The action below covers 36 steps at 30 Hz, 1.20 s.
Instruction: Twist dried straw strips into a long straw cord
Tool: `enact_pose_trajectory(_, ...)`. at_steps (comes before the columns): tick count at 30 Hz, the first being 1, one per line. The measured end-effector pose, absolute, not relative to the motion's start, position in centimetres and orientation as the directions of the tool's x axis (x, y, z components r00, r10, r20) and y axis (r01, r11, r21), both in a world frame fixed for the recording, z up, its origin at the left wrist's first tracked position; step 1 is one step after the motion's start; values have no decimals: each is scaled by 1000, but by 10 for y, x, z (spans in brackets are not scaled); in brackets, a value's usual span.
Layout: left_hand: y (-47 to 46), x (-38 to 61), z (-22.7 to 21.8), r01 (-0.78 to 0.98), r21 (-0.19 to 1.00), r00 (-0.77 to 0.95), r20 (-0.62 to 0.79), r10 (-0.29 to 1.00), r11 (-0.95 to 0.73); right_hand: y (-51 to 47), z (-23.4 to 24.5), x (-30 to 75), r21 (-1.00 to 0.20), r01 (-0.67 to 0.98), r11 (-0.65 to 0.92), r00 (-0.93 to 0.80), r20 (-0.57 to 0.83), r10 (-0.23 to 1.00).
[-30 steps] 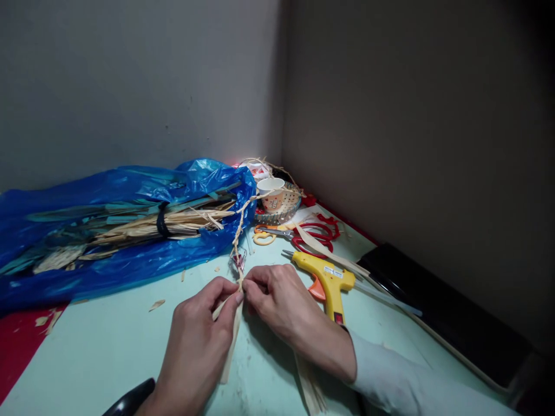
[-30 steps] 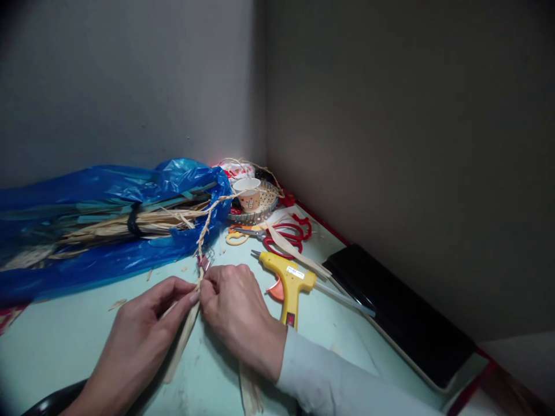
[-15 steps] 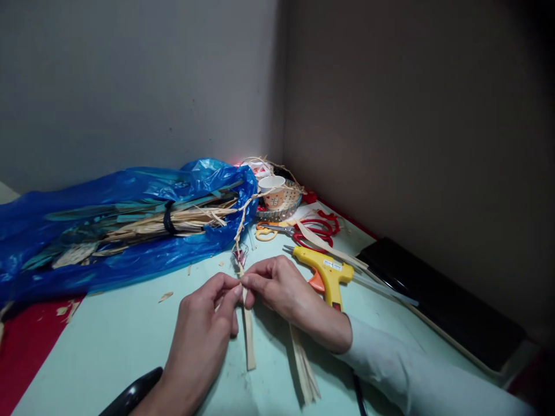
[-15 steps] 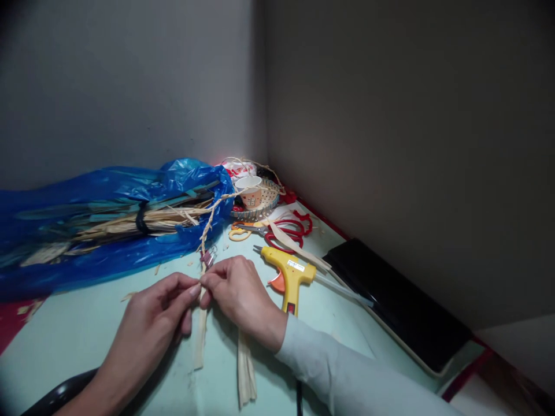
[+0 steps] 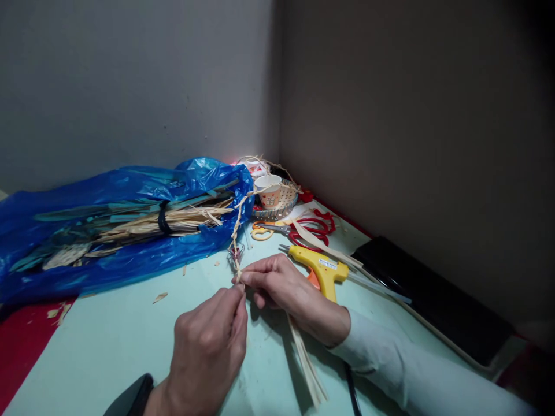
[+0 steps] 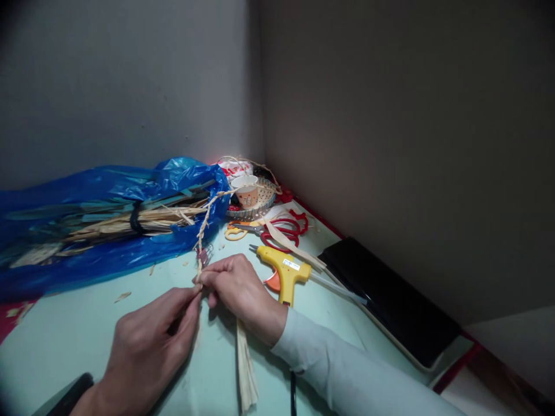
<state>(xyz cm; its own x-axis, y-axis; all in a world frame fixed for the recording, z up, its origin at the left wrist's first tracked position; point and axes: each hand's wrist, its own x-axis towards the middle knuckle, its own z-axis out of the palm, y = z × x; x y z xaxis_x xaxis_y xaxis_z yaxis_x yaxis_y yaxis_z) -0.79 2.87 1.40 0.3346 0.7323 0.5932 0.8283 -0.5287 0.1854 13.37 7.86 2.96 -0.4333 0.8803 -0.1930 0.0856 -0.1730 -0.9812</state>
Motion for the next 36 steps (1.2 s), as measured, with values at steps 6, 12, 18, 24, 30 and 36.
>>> enact_pose_trajectory(6,30,-13,24,776,400,274,485,831,-489,79,28,133,-982,74,-176,-385,-191,903)
enact_pose_trajectory(12,56,-14,33,372,928,56,-53,997,29,80,23,133,-991,45,-122,-426,-130,895)
enact_pose_trajectory(18,68,-16,25,44,952,218,-306,927,304,83,21,137,-979,203,2,-451,-92,888)
enact_pose_trajectory(24,64,-21,29,38,941,271,-335,902,337,84,26,139,-906,396,148,-442,-47,896)
enact_pose_trajectory(30,64,-18,26,152,956,136,-272,952,252,83,19,135,-877,426,222,-414,29,910)
enact_pose_trajectory(36,61,-14,21,274,953,-11,-129,992,127,77,27,136,-772,544,330,-392,114,913)
